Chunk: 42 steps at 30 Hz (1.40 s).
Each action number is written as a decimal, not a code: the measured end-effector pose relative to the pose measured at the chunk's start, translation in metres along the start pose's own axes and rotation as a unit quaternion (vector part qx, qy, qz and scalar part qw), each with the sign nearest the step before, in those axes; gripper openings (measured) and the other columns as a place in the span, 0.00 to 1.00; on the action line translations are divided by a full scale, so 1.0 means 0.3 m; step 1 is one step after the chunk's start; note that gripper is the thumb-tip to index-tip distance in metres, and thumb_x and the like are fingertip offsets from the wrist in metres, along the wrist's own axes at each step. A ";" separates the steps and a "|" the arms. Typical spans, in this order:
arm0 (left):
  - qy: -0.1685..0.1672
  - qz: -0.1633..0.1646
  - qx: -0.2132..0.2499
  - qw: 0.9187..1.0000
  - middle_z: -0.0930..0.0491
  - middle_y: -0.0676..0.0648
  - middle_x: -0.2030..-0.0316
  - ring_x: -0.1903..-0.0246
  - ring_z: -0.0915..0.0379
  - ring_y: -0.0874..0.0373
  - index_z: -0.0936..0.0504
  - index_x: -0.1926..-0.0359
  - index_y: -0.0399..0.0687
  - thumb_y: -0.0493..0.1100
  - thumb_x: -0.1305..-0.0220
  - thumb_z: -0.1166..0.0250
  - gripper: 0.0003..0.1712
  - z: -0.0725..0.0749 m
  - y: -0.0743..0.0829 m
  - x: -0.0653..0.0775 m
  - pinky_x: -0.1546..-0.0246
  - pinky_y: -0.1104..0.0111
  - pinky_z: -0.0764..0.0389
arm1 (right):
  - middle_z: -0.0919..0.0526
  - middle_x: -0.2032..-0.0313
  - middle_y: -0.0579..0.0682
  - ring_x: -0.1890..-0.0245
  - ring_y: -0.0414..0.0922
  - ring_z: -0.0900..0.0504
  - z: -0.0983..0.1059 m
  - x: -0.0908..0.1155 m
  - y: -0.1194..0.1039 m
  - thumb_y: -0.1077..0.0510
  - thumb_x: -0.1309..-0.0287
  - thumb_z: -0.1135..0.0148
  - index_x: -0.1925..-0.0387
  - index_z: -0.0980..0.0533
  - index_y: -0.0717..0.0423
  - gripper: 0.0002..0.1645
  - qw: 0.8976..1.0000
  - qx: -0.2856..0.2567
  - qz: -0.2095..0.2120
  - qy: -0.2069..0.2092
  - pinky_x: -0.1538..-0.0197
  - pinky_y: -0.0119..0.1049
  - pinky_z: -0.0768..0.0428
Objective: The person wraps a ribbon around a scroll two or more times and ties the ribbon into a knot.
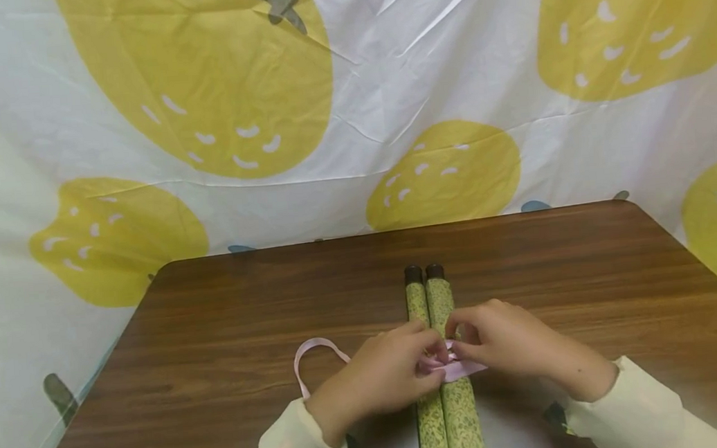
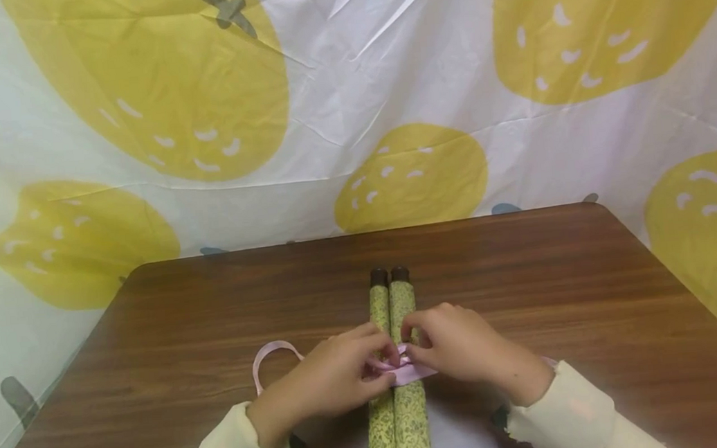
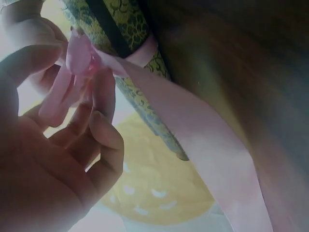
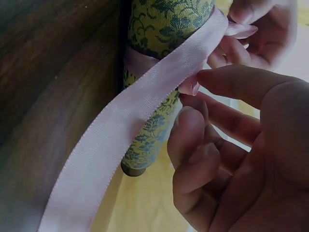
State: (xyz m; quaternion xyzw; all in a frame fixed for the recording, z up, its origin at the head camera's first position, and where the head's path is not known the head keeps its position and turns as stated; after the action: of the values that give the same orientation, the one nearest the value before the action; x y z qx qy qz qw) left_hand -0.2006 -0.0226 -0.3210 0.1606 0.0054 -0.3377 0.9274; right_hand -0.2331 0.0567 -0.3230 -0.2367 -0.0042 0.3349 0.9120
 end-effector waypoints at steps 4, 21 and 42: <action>0.007 0.006 -0.005 1.000 0.29 0.60 0.69 0.73 0.32 0.68 0.21 0.65 0.60 0.52 0.48 0.32 0.09 -0.003 0.002 -0.003 0.74 0.72 0.26 | 0.26 0.85 0.37 0.86 0.33 0.31 -0.001 0.000 -0.006 0.55 0.50 0.35 0.71 0.22 0.43 0.04 1.000 -0.006 0.008 0.009 0.83 0.30 0.30; 0.051 0.012 -0.002 0.999 0.23 0.57 0.71 0.73 0.28 0.67 0.17 0.67 0.54 0.48 0.43 0.36 0.06 0.001 -0.002 -0.010 0.72 0.70 0.23 | 0.26 0.85 0.36 0.87 0.33 0.30 0.004 -0.004 -0.003 0.55 0.47 0.36 0.75 0.23 0.43 0.05 0.999 -0.032 0.003 0.019 0.84 0.30 0.28; 0.063 0.079 0.008 0.995 0.19 0.55 0.76 0.80 0.29 0.65 0.21 0.60 0.56 0.52 0.42 0.36 0.11 0.010 -0.038 -0.025 0.81 0.69 0.25 | 0.24 0.84 0.38 0.85 0.35 0.27 0.007 0.006 -0.045 0.57 0.46 0.36 0.74 0.22 0.45 0.04 0.993 -0.110 0.040 0.012 0.82 0.29 0.25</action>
State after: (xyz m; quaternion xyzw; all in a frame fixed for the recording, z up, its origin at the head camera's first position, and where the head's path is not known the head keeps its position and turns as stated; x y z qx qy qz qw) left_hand -0.2140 -0.0271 -0.3207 0.1888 0.0483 -0.2531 0.9476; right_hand -0.2240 0.0497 -0.3157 -0.3399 -0.0202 0.3655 0.8663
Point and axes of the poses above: each hand's wrist, its own x-axis away from the middle knuckle, its own z-axis out of the back of the hand, y = z × x, the point moved 10 cm from there along -x, towards the middle knuckle
